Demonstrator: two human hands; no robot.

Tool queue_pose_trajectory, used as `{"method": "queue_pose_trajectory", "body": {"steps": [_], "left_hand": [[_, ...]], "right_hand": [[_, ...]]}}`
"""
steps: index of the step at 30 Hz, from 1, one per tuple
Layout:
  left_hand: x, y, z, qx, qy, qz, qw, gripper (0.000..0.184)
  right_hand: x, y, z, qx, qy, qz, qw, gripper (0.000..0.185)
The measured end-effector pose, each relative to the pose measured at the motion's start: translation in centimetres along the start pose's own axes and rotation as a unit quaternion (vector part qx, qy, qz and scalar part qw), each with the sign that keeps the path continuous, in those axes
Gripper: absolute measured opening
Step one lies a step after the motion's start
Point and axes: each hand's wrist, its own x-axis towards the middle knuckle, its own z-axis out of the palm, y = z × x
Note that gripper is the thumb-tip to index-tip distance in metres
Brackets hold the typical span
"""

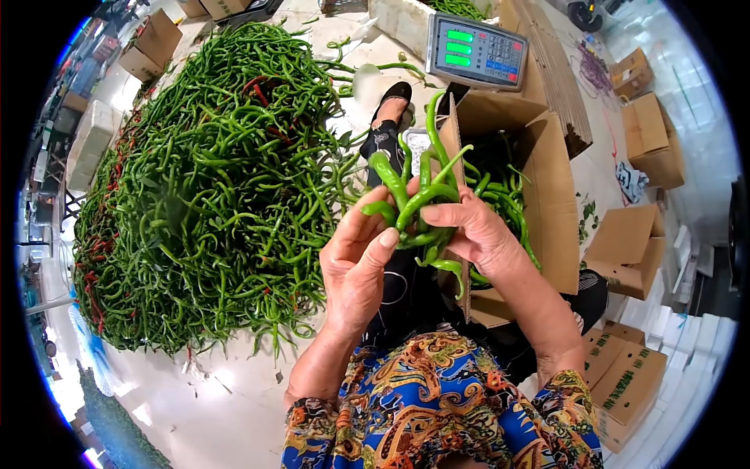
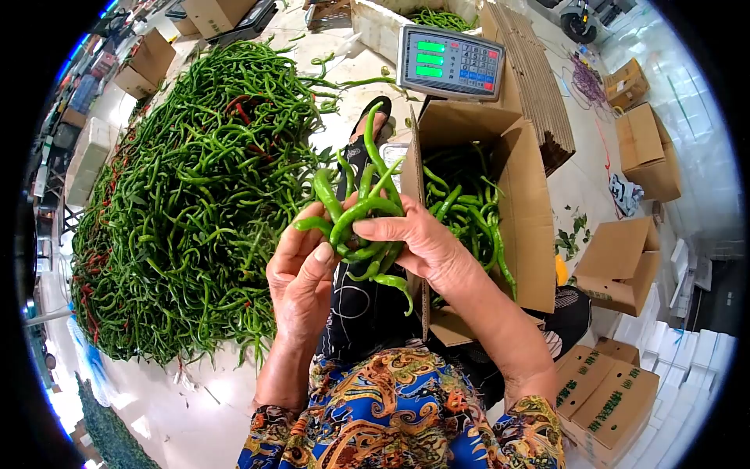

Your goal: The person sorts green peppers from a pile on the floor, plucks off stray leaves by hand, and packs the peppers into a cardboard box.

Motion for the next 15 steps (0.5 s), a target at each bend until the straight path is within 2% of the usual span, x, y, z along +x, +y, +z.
{"method": "queue_pose_trajectory", "body": {"steps": [3, 4, 6, 8, 11, 15], "left_hand": [[-0.5, 0.7, 0.1, 0.113, 0.023, -0.021, 0.993, 0.037], [-0.5, 1.0, 0.4, 0.141, 0.012, -0.013, 0.99, 0.034], [-0.4, 1.7, 0.7, 0.171, 0.003, -0.007, 0.985, 0.028], [-0.1, 2.2, 1.5, 0.183, 0.024, -0.011, 0.983, 0.021], [0.4, 1.8, 1.0, 0.305, -0.038, 0.078, 0.948, 0.016], [0.4, 1.9, 2.3, 0.247, -0.04, 0.051, 0.967, 0.011]], "right_hand": [[-0.4, 0.2, 0.1, 0.034, 0.047, 0.018, 0.998, 0.041], [-0.2, 0.2, -0.4, 0.045, 0.016, 0.046, 0.998, 0.043], [-0.6, 0.3, -0.4, 0.041, -0.006, 0.037, 0.998, 0.047], [-0.7, 0.2, -0.1, 0.04, 0.003, 0.033, 0.999, 0.051], [-0.7, 0.5, -0.4, 0.055, -0.02, 0.01, 0.998, 0.05], [-0.5, 1.3, -1.6, 0.091, -0.045, 0.006, 0.995, 0.044]]}}
